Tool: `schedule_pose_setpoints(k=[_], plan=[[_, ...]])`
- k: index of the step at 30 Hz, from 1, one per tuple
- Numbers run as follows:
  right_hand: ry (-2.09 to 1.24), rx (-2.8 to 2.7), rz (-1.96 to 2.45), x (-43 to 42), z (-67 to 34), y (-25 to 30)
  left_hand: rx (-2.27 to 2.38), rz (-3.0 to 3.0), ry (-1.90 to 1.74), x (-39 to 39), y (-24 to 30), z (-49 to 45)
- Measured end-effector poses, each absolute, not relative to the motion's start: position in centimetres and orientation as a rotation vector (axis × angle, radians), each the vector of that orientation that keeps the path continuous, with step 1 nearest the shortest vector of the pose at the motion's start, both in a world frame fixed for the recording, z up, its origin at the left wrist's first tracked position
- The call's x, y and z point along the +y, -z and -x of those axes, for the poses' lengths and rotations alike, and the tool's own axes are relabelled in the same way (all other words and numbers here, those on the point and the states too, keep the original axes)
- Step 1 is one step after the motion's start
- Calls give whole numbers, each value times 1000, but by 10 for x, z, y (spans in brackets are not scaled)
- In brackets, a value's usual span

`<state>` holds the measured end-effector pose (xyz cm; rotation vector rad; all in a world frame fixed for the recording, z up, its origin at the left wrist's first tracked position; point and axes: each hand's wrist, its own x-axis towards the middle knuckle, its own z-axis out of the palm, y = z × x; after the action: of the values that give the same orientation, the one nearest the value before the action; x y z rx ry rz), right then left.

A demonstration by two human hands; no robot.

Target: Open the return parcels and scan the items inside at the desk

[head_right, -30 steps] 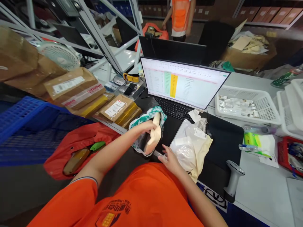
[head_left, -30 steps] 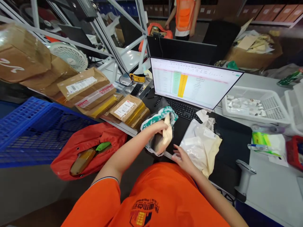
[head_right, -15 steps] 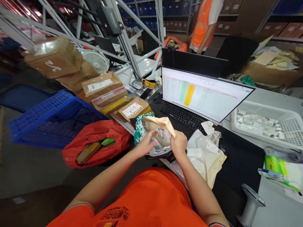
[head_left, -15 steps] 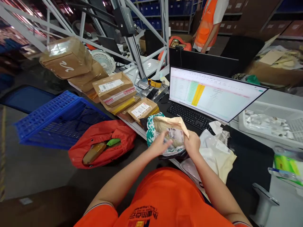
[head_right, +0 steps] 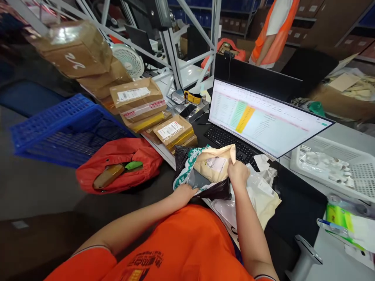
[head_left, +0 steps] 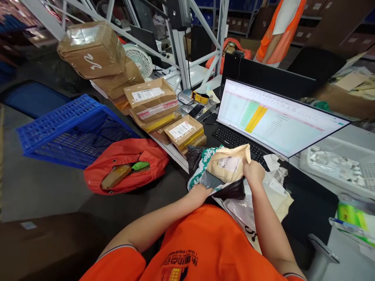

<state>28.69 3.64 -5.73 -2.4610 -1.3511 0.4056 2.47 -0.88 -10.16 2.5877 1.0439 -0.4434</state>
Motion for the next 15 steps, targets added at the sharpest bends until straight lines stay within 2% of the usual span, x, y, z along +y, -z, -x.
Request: schedule_pose_setpoints(k=[3,7,10,13,15], plan=[[-279,-1518,2392,20,-263,47,919,-2631,81,-11,88,-25],[-64,-2072,1881,-16,-217,37,782,-2514,-418,-16,69,-27],[-297,-2139,1835,-26,-198,33,857,-2480,-412,-25,67,-33],[-565,-1728,2001,-11,-202,29,915,-2515,-302,-31,76,-46],[-742,-1385,1918,6,-214,26,889,-2563,-224,-28,85,-56]])
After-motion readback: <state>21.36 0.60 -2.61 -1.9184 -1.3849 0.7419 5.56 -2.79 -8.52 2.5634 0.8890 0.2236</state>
